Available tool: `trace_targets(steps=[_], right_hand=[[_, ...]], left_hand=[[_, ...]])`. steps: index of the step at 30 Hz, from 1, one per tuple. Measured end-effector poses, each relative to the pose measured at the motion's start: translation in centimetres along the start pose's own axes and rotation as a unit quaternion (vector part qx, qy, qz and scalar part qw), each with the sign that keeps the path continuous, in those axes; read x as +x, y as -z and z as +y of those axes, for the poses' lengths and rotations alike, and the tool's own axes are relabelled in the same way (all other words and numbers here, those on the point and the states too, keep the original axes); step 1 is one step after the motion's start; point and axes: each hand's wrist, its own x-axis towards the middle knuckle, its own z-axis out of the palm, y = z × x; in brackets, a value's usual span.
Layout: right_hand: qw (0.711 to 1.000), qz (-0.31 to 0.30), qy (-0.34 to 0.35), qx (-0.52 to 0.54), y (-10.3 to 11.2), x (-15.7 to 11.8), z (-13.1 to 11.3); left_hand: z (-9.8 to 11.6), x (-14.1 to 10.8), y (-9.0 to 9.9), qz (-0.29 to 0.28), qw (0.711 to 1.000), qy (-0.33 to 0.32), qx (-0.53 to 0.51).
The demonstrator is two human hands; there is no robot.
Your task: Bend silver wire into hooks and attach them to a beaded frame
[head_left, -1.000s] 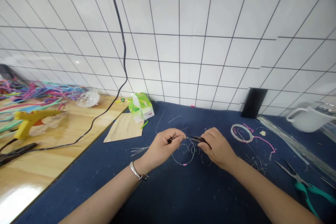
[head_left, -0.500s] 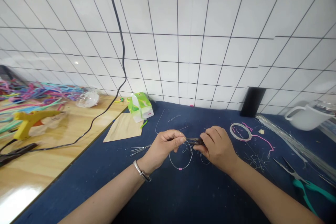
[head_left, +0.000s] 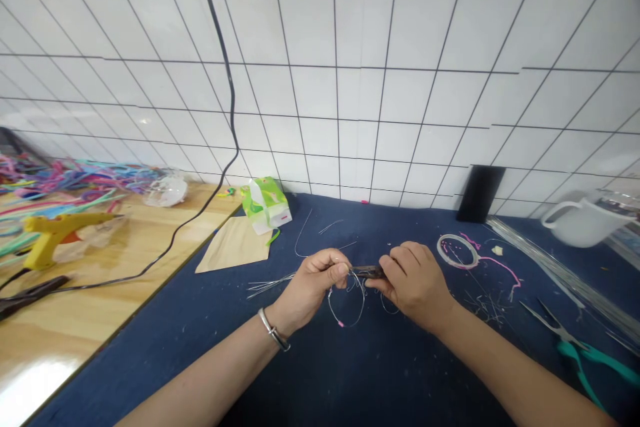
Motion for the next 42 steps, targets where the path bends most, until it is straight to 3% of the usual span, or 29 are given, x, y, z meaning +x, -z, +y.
trace_targets(steps=[22, 32, 42], right_hand=[[1.000, 0.001, 0.016, -0.011, 0.6, 0.3, 0.0], [1.000, 0.005, 0.025, -0.010, 0.6, 0.4, 0.0], [0.999, -0.002, 0.047, -0.005, 1.0, 0.5, 0.3]], left_hand=[[-0.1, 0.1, 0.2, -0.008, 0.998, -0.018, -0.066], [-0.1, 0.2, 0.5, -0.003, 1.000, 0.009, -0.016], [0.1, 0.4, 1.1, -0.020, 0.999, -0.019, 0.042]])
